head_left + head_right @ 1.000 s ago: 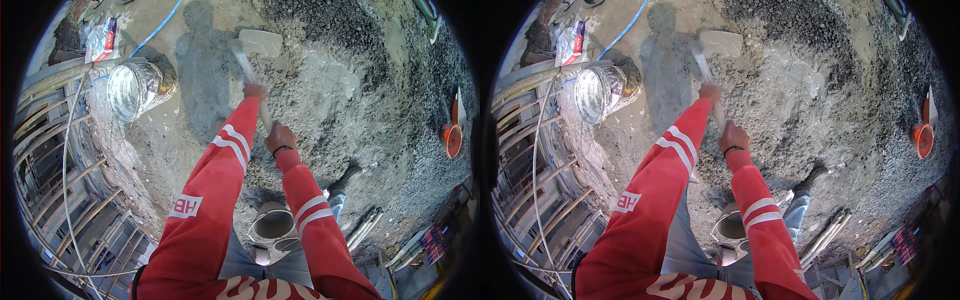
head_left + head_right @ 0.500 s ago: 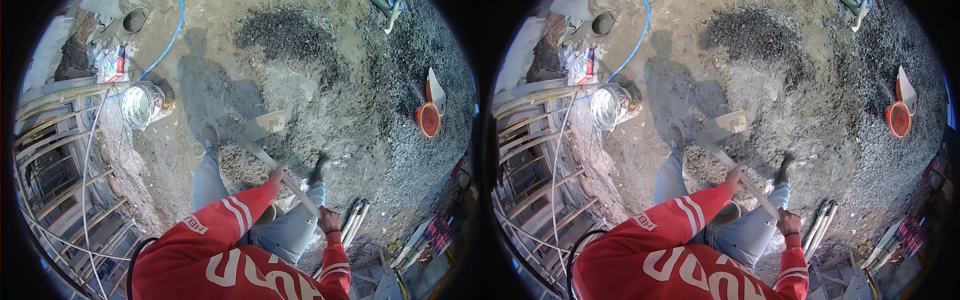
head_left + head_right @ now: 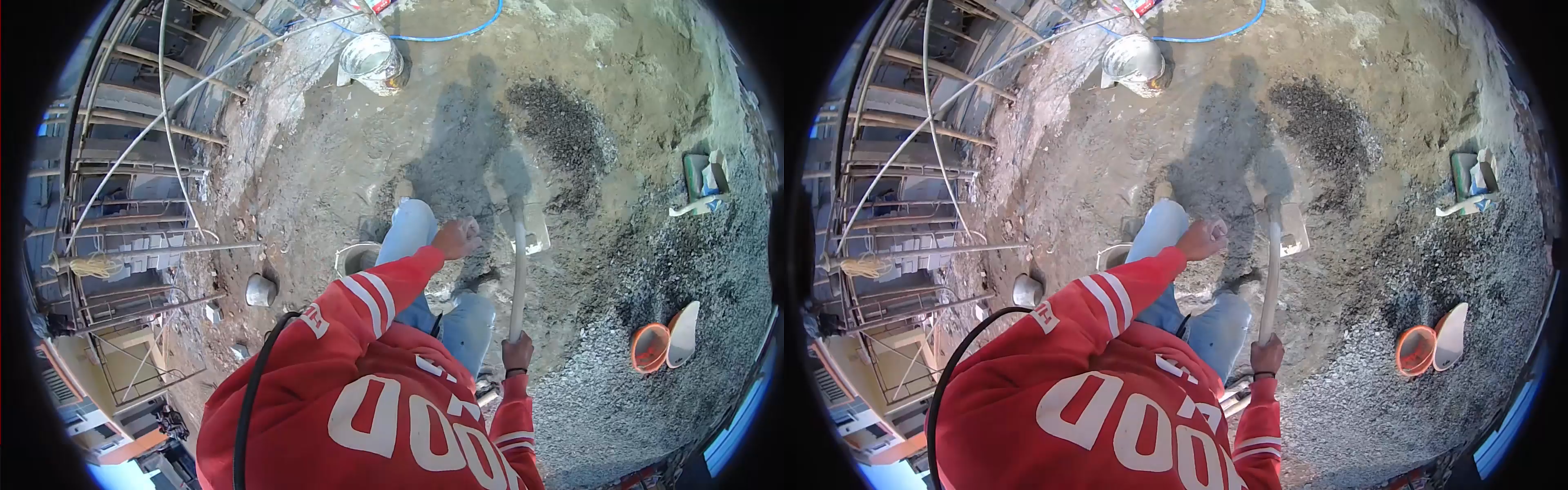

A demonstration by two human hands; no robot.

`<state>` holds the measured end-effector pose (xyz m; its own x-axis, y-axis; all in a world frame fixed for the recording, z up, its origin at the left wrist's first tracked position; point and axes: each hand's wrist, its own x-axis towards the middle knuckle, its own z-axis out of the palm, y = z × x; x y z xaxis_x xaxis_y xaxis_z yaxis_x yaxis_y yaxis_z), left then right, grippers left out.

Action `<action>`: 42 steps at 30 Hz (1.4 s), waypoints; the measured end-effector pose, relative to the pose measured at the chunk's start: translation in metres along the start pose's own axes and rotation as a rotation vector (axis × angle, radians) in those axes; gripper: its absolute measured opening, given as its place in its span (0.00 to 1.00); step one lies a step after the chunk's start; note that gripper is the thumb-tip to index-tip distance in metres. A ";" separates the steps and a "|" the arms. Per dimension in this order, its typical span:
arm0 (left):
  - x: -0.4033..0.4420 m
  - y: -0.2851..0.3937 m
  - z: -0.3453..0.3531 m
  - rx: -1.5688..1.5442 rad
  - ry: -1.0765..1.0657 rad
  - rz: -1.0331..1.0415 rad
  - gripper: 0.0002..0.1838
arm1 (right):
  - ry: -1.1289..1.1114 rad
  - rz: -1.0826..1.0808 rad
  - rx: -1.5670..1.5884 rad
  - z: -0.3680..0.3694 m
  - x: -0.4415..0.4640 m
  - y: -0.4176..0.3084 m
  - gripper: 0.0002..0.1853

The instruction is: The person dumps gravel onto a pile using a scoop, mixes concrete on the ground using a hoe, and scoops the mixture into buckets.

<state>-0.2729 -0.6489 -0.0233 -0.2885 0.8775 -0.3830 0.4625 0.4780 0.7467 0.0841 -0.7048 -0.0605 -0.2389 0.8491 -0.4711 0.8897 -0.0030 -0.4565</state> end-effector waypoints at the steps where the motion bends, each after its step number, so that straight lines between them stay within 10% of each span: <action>1: -0.015 0.003 -0.015 -0.109 0.086 -0.090 0.15 | -0.060 0.121 0.077 -0.001 0.001 0.010 0.04; 4: -0.059 -0.049 -0.035 -0.244 0.343 -0.227 0.14 | -0.429 0.646 0.448 -0.034 -0.002 0.027 0.04; 7: -0.123 -0.101 -0.044 -0.443 0.557 -0.349 0.14 | -0.600 0.936 0.583 0.012 0.015 0.206 0.06; 15: -0.341 -0.251 0.070 -0.813 1.054 -1.026 0.11 | -0.606 0.679 0.140 -0.072 0.004 0.121 0.06; 21: -0.428 -0.286 0.190 -1.016 0.769 -1.237 0.07 | -0.575 0.571 0.028 -0.060 -0.040 0.100 0.05; 28: -0.376 -0.412 0.274 -1.772 0.798 -1.025 0.29 | -0.509 0.550 -0.091 -0.009 -0.045 0.123 0.05; 30: -0.326 -0.430 0.239 -1.644 0.812 -1.177 0.20 | -0.513 0.706 0.095 0.005 -0.036 0.092 0.05; 33: -0.254 -0.544 0.261 -1.736 0.806 -1.102 0.47 | -0.484 0.499 -0.069 0.016 -0.018 0.091 0.09; 38: -0.171 -0.639 0.250 -1.692 1.430 -1.063 0.24 | -0.478 0.268 -0.205 0.028 -0.002 0.038 0.09; 42: -0.168 -0.584 0.278 -0.998 1.781 -0.874 0.18 | -0.562 0.119 -0.352 0.023 0.022 0.008 0.08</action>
<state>-0.2614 -1.0650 -0.5463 -0.6282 -0.6867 -0.3658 -0.4508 -0.0620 0.8905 0.0768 -0.6985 -0.0914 -0.2129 0.4497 -0.8674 0.9735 0.1735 -0.1489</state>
